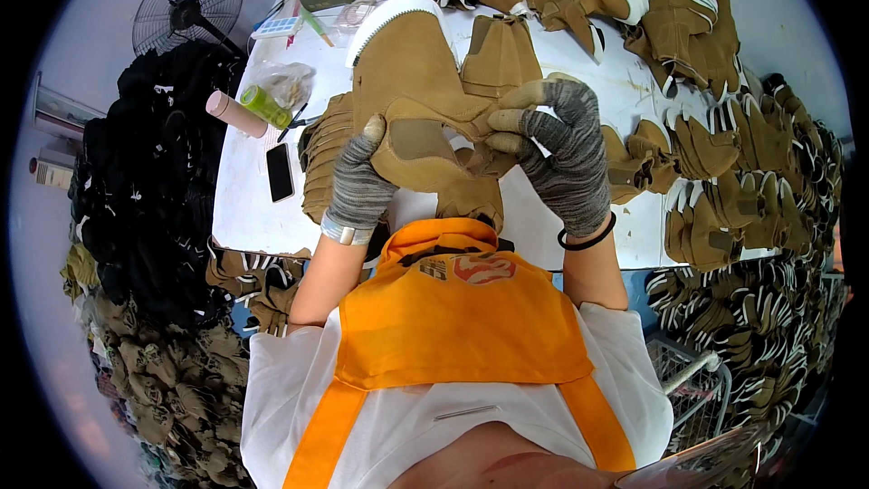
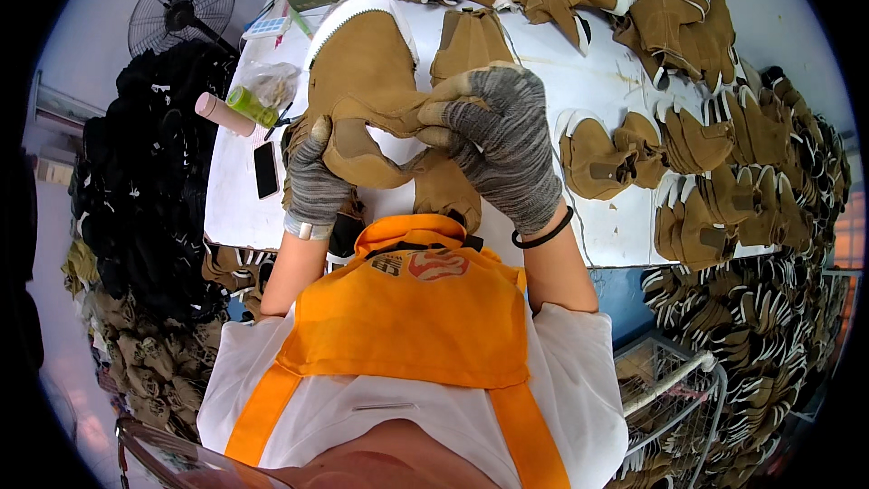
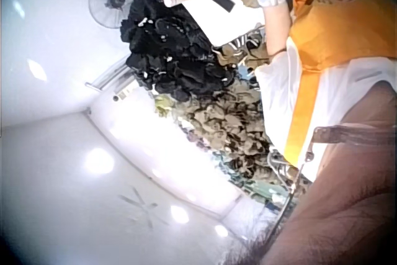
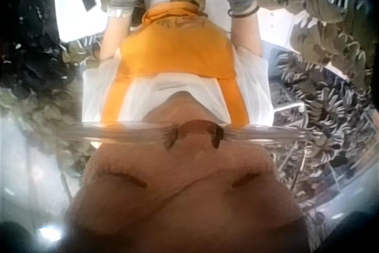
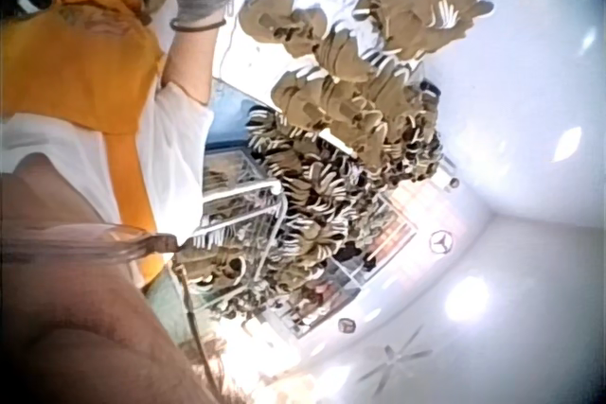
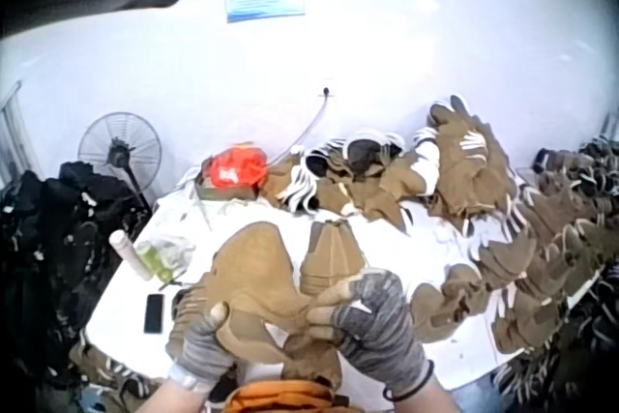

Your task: The person handles and turns over various tan-colored boot upper components by hand, occasionally using a small tool to trim or pick at the edges, before stacking them on a table.

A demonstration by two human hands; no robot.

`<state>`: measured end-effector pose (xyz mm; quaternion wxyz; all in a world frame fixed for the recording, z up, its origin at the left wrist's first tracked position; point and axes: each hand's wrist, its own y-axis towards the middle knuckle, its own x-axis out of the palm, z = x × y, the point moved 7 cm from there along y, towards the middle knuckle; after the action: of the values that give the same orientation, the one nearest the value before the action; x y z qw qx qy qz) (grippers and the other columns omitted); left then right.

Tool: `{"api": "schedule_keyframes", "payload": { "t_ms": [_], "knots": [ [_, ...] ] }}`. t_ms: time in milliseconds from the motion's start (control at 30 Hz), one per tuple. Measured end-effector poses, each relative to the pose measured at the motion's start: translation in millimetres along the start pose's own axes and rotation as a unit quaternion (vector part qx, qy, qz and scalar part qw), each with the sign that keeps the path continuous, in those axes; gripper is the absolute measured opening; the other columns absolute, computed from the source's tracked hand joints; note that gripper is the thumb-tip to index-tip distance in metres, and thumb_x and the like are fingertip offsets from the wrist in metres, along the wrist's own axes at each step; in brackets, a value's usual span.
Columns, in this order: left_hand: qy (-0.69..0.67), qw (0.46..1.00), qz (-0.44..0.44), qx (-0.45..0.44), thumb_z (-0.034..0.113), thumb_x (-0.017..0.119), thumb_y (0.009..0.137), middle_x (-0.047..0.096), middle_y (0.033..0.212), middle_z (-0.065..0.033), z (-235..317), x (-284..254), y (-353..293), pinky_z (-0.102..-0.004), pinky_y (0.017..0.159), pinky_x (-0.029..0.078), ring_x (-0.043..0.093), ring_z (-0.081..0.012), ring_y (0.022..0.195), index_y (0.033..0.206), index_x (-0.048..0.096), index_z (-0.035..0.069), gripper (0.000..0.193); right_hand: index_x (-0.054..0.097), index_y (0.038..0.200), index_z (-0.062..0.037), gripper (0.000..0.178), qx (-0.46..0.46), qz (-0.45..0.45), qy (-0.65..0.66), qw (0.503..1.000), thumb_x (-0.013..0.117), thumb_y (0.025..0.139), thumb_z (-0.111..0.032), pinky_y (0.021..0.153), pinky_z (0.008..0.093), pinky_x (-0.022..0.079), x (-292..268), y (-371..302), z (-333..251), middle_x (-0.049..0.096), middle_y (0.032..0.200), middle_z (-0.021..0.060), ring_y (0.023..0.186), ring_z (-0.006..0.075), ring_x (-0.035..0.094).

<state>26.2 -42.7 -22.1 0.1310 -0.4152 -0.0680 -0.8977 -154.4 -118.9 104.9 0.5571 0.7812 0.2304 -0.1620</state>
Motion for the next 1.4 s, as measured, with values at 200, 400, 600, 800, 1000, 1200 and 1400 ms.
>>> {"api": "schedule_keyframes", "payload": {
  "t_ms": [200, 400, 600, 800, 1000, 1200, 1400],
  "knots": [
    [-0.031, 0.999, 0.029, -0.031, 0.029, 0.056, 0.09, 0.051, 0.126, -0.0184, -10, -6, 3, -0.0465, 0.099, 0.042, 0.052, -0.0325, 0.115, 0.13, 0.041, -0.001, 0.052, 0.066, 0.086, -0.0063, 0.013, 0.067, 0.019, 0.087, 0.994, 0.063, 0.074, -0.003, 0.077, 0.0352, 0.045, 5, -12, 9, 0.062, 0.091, 0.0074, 0.078, 0.0249, 0.057],
    [-0.039, 0.998, 0.007, -0.052, 0.027, 0.058, 0.09, 0.052, 0.125, -0.0174, -26, -2, 8, -0.0453, 0.099, 0.042, 0.052, -0.0305, 0.115, 0.129, 0.042, -0.001, 0.051, 0.06, 0.088, -0.0026, 0.006, 0.14, 0.077, 0.157, 0.975, 0.057, 0.084, -0.006, 0.079, 0.0328, 0.044, 5, -39, 37, 0.058, 0.093, 0.0092, 0.086, 0.0218, 0.055],
    [-0.069, 0.994, 0.061, -0.066, 0.026, 0.058, 0.091, 0.054, 0.122, -0.0123, -34, -7, 13, -0.0407, 0.097, 0.044, 0.053, -0.026, 0.11, 0.127, 0.045, 0.001, 0.046, 0.058, 0.098, -0.0028, 0.012, 0.215, 0.21, 0.113, 0.947, 0.057, 0.089, -0.01, 0.082, 0.0311, 0.049, -40, -76, 92, 0.057, 0.098, 0.0095, 0.089, 0.0172, 0.055],
    [-0.091, 0.994, 0.055, 0.001, 0.027, 0.052, 0.094, 0.055, 0.122, -0.0114, -21, -35, 4, -0.042, 0.097, 0.043, 0.054, -0.0259, 0.11, 0.125, 0.048, 0.003, 0.04, 0.059, 0.103, -0.0038, 0.022, 0.433, -0.045, -0.154, 0.887, 0.059, 0.086, -0.018, 0.081, 0.035, 0.049, -42, -177, 210, 0.062, 0.094, 0.0122, 0.087, 0.0273, 0.059],
    [-0.196, 0.98, 0.035, -0.023, 0.026, 0.049, 0.094, 0.052, 0.126, -0.0092, -24, -34, 4, -0.0414, 0.101, 0.039, 0.049, -0.0244, 0.116, 0.123, 0.05, 0.008, 0.034, 0.059, 0.101, -0.0082, 0.029, 0.609, -0.296, -0.278, 0.681, 0.06, 0.085, -0.033, 0.081, 0.0418, 0.048, 49, -383, 290, 0.063, 0.101, 0.0176, 0.099, 0.0345, 0.059],
    [-0.123, 0.988, 0.09, -0.005, 0.032, 0.047, 0.095, 0.053, 0.127, -0.009, -15, -31, -6, -0.0414, 0.1, 0.04, 0.05, -0.024, 0.115, 0.128, 0.047, 0.007, 0.042, 0.061, 0.097, -0.0092, 0.021, 0.63, -0.256, -0.247, 0.69, 0.057, 0.085, -0.026, 0.077, 0.0432, 0.048, 77, -410, 301, 0.063, 0.101, 0.0171, 0.093, 0.0353, 0.061],
    [-0.093, 0.989, 0.112, -0.01, 0.032, 0.048, 0.095, 0.05, 0.129, -0.0111, -23, -36, -11, -0.0433, 0.101, 0.039, 0.048, -0.0263, 0.117, 0.13, 0.046, 0.007, 0.043, 0.059, 0.099, -0.0032, 0.028, 0.54, -0.048, 0.081, 0.837, 0.051, 0.092, -0.029, 0.071, 0.033, 0.046, 60, -276, 249, 0.06, 0.081, 0.0149, 0.079, 0.026, 0.057]
  ]
}}
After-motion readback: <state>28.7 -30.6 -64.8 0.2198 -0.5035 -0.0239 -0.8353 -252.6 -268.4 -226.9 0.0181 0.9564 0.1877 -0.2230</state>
